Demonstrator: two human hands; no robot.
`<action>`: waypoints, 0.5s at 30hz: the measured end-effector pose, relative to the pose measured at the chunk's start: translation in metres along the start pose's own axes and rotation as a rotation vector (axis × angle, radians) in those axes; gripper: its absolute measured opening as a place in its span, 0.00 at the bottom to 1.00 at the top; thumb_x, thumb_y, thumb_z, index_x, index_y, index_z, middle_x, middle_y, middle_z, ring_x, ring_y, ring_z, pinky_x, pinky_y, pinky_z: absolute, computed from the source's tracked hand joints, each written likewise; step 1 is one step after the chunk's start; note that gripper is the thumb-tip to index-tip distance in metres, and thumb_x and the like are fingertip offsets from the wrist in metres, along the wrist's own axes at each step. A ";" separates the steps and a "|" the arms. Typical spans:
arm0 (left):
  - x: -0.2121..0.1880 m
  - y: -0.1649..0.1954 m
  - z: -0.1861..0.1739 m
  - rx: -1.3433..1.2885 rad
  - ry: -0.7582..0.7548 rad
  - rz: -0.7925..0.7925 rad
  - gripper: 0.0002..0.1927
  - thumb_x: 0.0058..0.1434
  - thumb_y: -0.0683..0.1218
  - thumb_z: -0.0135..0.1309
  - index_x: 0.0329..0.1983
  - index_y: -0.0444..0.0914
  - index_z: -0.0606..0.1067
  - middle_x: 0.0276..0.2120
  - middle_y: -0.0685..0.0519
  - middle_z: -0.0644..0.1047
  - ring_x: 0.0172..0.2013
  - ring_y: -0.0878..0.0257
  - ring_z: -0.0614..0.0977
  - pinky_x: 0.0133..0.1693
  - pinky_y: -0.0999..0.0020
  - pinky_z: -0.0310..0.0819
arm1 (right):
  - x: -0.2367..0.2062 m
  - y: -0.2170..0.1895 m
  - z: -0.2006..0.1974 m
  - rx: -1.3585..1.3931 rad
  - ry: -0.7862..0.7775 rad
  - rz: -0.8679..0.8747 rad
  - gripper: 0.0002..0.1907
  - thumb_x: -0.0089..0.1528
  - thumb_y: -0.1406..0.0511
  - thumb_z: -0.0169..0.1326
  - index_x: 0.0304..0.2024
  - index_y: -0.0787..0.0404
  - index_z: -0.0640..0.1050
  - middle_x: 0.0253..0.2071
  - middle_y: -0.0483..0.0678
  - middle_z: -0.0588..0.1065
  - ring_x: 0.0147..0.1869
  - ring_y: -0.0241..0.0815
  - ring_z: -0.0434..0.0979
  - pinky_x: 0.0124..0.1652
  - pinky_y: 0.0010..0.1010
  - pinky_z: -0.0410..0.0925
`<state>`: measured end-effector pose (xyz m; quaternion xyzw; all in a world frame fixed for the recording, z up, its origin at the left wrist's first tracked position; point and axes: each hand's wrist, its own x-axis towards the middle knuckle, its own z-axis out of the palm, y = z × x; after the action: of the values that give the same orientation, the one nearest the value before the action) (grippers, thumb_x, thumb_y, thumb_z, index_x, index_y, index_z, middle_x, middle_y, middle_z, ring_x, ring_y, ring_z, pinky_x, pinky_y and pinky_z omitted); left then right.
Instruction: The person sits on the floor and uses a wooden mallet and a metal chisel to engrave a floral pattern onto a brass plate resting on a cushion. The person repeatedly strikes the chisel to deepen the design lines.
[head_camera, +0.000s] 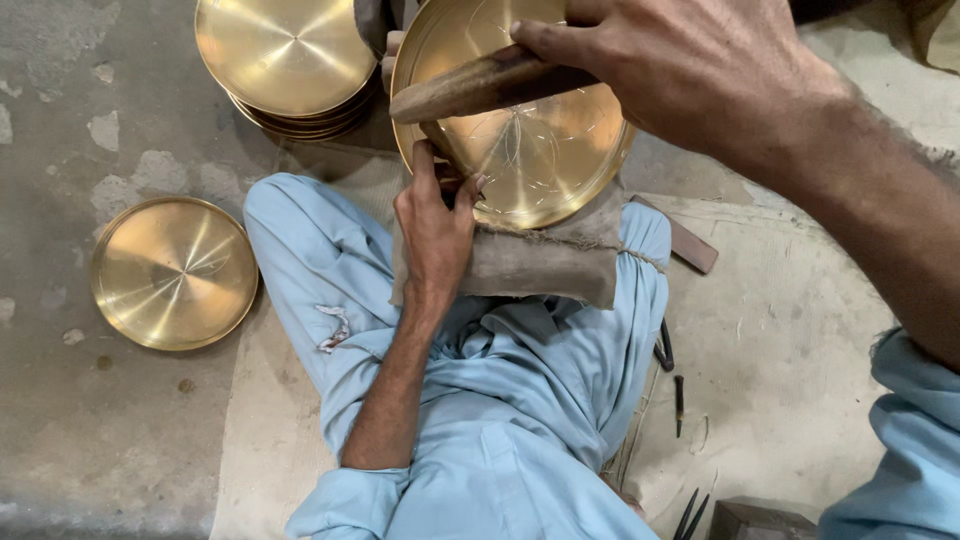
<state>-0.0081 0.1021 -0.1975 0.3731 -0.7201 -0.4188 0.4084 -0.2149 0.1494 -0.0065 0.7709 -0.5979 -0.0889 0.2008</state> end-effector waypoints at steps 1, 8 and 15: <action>0.000 0.000 0.000 -0.010 -0.003 -0.024 0.28 0.63 0.39 0.64 0.61 0.28 0.64 0.35 0.39 0.83 0.38 0.50 0.88 0.37 0.56 0.83 | 0.000 0.000 0.001 0.015 0.061 0.001 0.21 0.67 0.68 0.55 0.61 0.45 0.80 0.43 0.42 0.82 0.33 0.41 0.82 0.24 0.35 0.73; 0.003 0.004 0.000 0.065 -0.076 -0.212 0.26 0.62 0.42 0.64 0.57 0.28 0.66 0.31 0.40 0.82 0.32 0.51 0.88 0.32 0.57 0.83 | 0.003 -0.004 0.006 0.079 -0.047 0.022 0.21 0.67 0.69 0.58 0.62 0.47 0.78 0.38 0.46 0.82 0.32 0.44 0.81 0.24 0.37 0.72; -0.002 0.003 -0.002 0.049 0.023 0.023 0.26 0.62 0.39 0.66 0.57 0.26 0.66 0.34 0.36 0.82 0.37 0.49 0.88 0.34 0.56 0.82 | 0.004 -0.002 -0.006 0.151 0.084 -0.025 0.20 0.69 0.68 0.58 0.64 0.52 0.77 0.42 0.48 0.81 0.37 0.43 0.81 0.31 0.35 0.74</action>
<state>-0.0066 0.1041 -0.1947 0.3795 -0.7297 -0.3920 0.4121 -0.2098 0.1475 -0.0014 0.7942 -0.5843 -0.0136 0.1662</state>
